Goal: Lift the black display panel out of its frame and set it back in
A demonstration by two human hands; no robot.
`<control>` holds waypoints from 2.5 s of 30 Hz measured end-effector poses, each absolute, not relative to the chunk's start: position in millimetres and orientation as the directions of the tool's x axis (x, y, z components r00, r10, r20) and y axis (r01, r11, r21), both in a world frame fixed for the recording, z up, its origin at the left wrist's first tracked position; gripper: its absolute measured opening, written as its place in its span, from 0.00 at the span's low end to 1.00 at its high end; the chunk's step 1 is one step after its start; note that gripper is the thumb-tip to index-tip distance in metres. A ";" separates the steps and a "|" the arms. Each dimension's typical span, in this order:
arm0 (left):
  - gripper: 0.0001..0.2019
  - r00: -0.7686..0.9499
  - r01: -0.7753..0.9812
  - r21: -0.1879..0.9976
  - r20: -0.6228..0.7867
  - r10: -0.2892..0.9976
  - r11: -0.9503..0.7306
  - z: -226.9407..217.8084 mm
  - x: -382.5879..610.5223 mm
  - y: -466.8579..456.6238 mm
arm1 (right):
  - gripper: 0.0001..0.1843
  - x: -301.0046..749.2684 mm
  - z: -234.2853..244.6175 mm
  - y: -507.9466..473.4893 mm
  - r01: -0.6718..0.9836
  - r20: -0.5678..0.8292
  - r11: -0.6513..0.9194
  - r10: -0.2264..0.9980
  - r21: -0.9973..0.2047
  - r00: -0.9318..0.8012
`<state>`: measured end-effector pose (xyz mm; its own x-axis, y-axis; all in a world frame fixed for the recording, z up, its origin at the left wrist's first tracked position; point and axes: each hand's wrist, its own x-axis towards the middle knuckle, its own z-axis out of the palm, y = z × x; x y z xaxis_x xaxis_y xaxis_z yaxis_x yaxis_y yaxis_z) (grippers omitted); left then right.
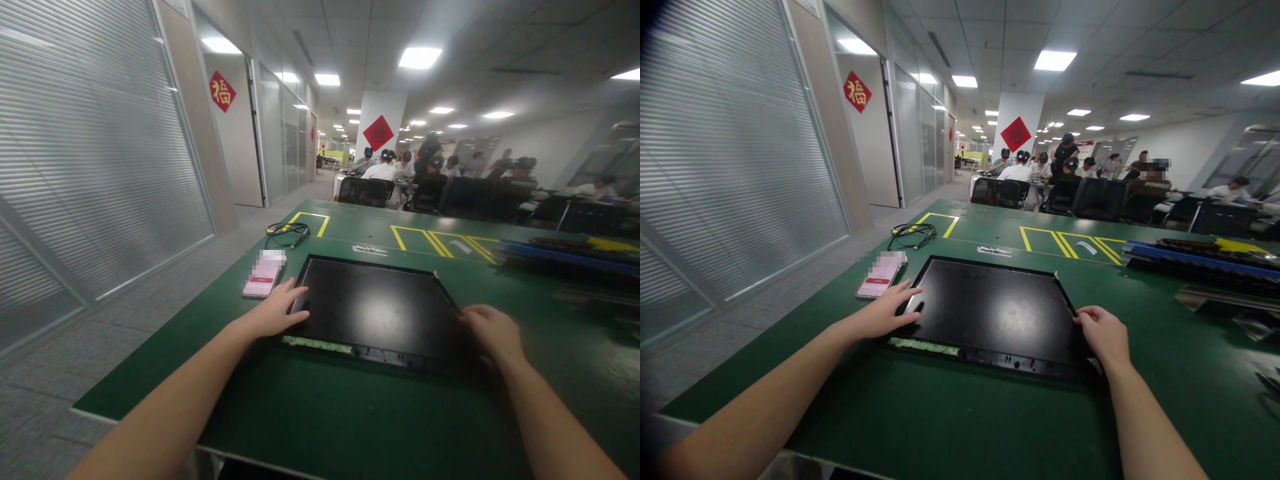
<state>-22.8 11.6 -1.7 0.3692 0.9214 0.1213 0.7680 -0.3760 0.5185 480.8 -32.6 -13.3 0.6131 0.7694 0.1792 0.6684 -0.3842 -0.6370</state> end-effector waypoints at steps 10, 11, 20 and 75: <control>0.26 0.304 0.785 0.523 0.142 0.942 -0.332 -19.1 -18.0 25.7 | 0.19 504.0 -27.2 -28.0 0.690 0.179 -0.433 0.759 -0.581 0.626; 0.26 0.294 0.785 0.528 0.144 0.945 -0.324 -19.6 -17.5 26.3 | 0.19 505.4 -29.5 -26.6 0.686 0.156 -0.435 0.768 -0.583 0.620; 0.23 0.221 0.671 0.693 0.150 0.964 -0.262 -14.6 -15.8 25.5 | 0.21 502.0 -34.9 -23.4 0.685 0.058 -0.460 0.806 -0.565 0.589; 0.35 0.149 -0.290 0.935 -0.167 0.975 0.205 9.5 1.3 6.2 | 0.20 505.4 -40.0 -21.3 0.724 0.056 -0.469 0.820 -0.506 0.570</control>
<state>1.3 6.2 9.5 0.1488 0.9746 -0.1674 -0.2901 0.2049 0.9348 505.4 -21.3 -40.0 0.5699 0.8198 0.0561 0.7243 -0.4689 -0.5055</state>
